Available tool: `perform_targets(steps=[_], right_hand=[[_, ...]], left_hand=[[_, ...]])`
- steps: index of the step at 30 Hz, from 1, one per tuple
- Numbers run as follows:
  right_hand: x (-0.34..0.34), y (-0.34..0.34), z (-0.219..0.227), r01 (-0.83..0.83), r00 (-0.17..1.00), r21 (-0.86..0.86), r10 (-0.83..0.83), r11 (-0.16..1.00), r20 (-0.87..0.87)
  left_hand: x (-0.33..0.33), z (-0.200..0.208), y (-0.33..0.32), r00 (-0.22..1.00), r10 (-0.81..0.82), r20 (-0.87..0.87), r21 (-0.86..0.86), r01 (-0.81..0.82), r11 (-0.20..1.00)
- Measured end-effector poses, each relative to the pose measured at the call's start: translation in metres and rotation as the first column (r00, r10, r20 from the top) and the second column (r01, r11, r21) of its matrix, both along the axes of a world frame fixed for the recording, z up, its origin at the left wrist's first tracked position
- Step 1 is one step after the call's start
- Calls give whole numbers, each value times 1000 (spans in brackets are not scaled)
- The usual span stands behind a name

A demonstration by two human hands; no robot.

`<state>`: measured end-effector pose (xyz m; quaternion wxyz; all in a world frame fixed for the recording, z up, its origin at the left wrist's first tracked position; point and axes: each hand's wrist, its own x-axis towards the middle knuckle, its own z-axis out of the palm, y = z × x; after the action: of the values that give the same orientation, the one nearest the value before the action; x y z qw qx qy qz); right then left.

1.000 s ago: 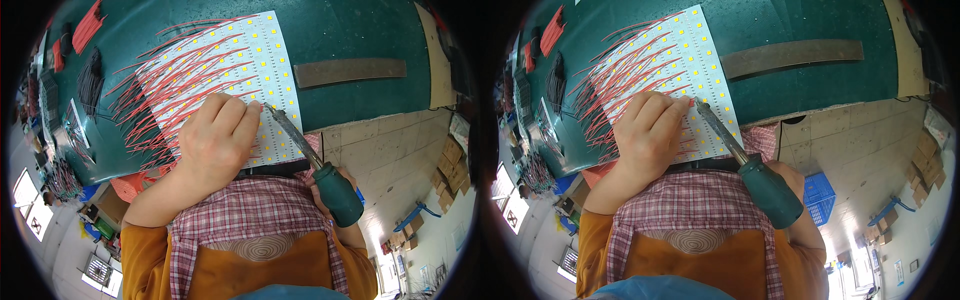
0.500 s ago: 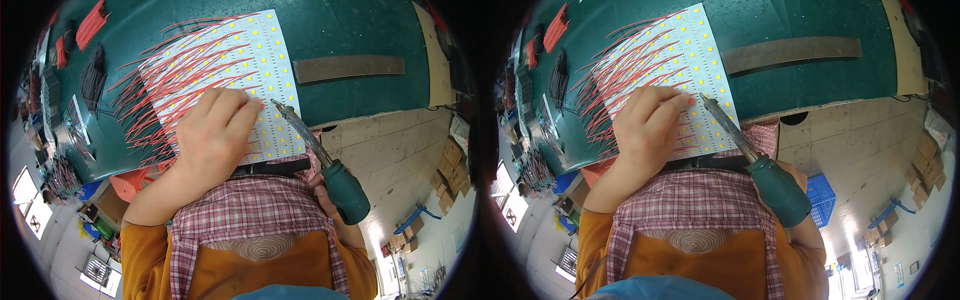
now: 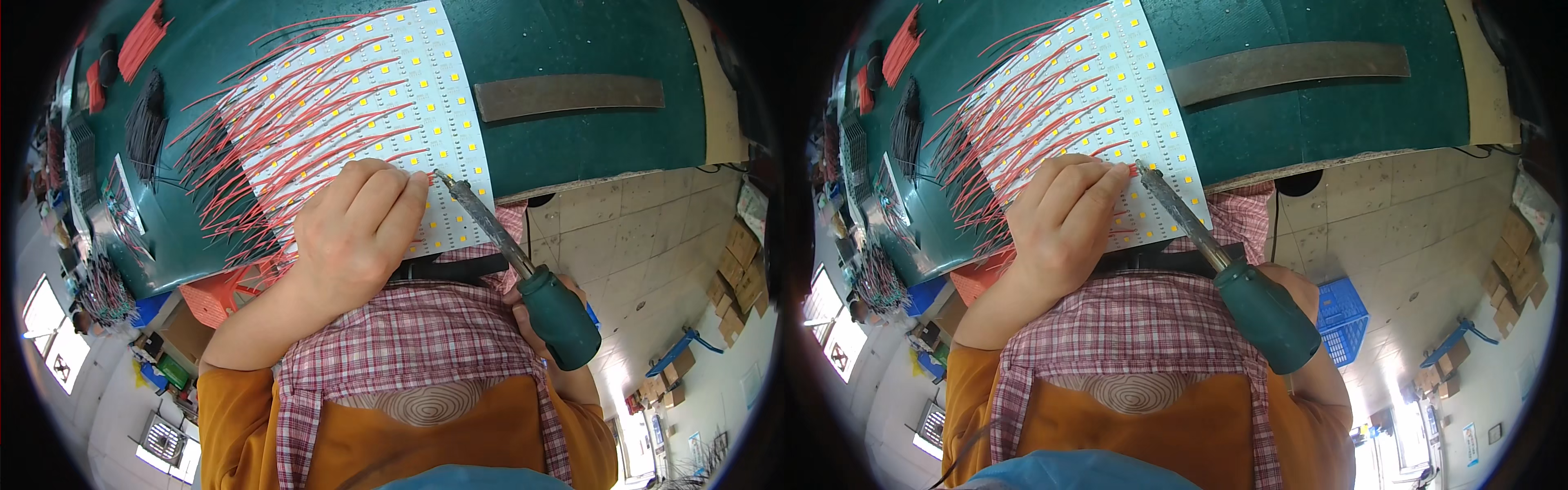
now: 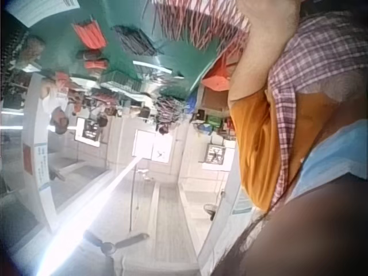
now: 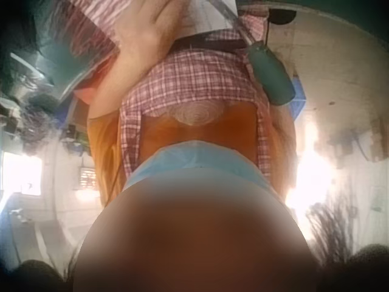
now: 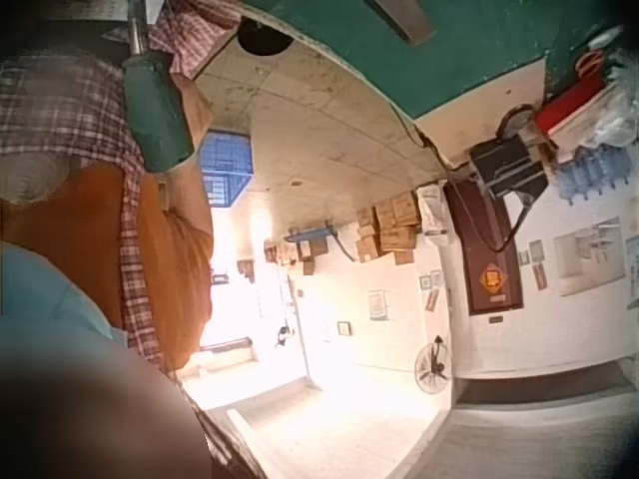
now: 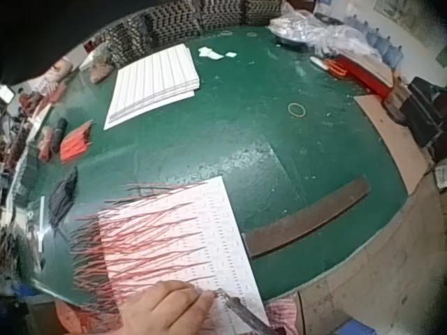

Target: Soldering individual red and black wires onto an LED panel circuit board.

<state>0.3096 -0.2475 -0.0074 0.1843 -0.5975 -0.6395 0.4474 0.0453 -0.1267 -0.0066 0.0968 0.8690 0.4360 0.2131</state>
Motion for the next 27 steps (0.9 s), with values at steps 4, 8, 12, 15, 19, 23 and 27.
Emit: perform_targets(steps=[4,8,12,15,19,23,27], right_hand=[[0,0,-1,-18,1000,-21,18,1000,14],[-2,4,2,-62,993,-34,65,998,97],[-5,11,10,-81,989,-88,91,993,117],[-9,16,19,-9,998,-109,16,994,58],[-9,18,19,-36,994,-111,47,993,101],[-4,12,11,-81,988,-78,90,994,123],[4,0,6,-25,995,-163,41,986,94]], left_hand=[[1,0,0,1000,-4,-3,2,4,1000],[2,-1,0,1000,-8,-10,18,8,1000],[-2,-11,1,999,-38,-25,96,40,995],[-2,-12,1,999,-33,-23,123,36,992],[-1,-13,0,999,-22,-28,124,25,992],[-1,-12,2,1000,-17,-3,89,17,996],[-3,-3,0,996,-45,79,96,37,995]])
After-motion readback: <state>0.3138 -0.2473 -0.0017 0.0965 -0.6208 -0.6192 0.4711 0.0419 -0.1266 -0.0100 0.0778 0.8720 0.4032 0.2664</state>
